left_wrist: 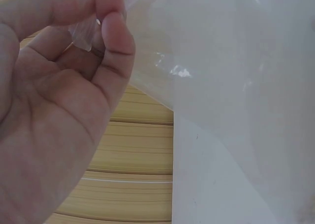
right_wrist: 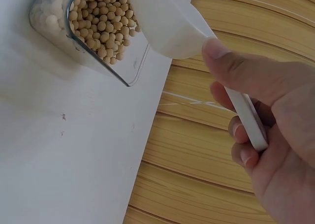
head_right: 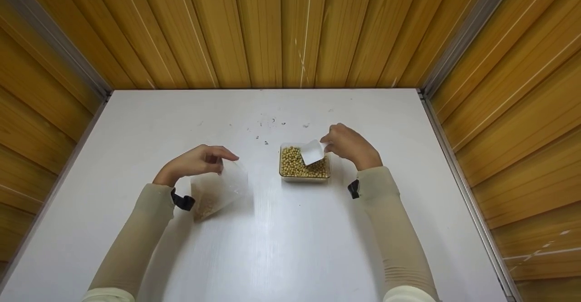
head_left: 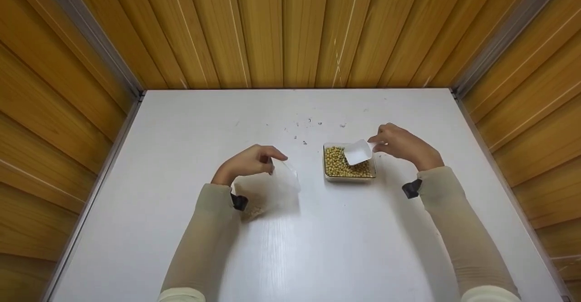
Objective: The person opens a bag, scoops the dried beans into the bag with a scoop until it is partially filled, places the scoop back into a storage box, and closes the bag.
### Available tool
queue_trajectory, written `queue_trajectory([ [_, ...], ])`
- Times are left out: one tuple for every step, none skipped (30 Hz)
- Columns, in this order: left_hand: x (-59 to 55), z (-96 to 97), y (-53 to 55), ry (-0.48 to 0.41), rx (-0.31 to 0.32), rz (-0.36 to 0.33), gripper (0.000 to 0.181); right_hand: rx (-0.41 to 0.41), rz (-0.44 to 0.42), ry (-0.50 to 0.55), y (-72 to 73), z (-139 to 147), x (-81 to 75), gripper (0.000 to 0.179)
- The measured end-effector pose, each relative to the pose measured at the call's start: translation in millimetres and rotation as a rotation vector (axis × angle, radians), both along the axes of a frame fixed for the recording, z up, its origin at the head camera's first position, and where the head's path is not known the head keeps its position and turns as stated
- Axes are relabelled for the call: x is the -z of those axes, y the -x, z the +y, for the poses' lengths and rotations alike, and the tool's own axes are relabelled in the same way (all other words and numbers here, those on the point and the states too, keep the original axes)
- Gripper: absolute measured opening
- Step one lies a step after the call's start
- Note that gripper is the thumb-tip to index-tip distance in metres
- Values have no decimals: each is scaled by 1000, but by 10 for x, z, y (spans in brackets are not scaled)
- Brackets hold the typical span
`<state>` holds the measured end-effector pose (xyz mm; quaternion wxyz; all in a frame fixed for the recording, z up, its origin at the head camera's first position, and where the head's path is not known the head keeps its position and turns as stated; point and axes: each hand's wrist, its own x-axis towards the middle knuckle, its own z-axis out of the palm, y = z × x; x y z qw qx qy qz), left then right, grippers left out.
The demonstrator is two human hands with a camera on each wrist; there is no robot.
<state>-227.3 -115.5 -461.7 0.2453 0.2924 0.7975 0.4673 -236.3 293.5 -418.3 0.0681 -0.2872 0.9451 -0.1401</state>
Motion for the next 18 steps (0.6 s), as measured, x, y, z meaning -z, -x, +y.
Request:
queue_trajectory([
  [-4,-1,-2,0,2,-3,41,-4,16,-2,-8,-2,-8,28],
  [-7,-1,-4,0,3,-5,41,-16,45,-5,-16,-3,-16,28],
  [-7,-1,-6,4,2,-5,41,-21,65,-5,-24,-4,-23,27],
  [-6,0,-6,5,3,-5,41,-28,85,-9,-34,-9,-32,27],
  [-3,1,-5,6,3,-5,41,-34,103,-12,-42,-13,-39,27],
  [2,2,-5,8,2,-1,42,-38,118,-21,-48,-21,-48,26],
  [9,4,-2,8,1,-1,41,-42,130,-33,-54,-30,-57,26],
  [14,5,-1,10,0,2,42,-44,143,-46,-58,-38,-65,26],
  [20,7,1,10,-2,5,42,-41,146,-61,-61,-49,-72,26],
  [24,8,2,10,-3,5,42,-43,157,-78,-62,-56,-78,26],
  [25,8,1,11,-6,7,42,-45,167,-92,-63,-63,-83,26],
  [25,8,-1,12,-7,9,42,-45,178,-103,-62,-68,-85,26],
  [23,9,-4,12,-8,9,42,-46,188,-110,-63,-70,-87,26],
  [20,9,-7,11,-9,6,42,-50,199,-115,-62,-70,-85,25],
  [15,9,-11,9,-8,2,42,-54,209,-117,-61,-69,-80,25],
  [9,9,-15,9,-7,-1,42,-58,216,-118,-58,-63,-73,24],
  [2,10,-18,9,-6,-1,42,-61,222,-117,-59,-59,-69,24],
  [-2,11,-19,9,-5,-3,42,-63,224,-117,-59,-53,-64,24],
])
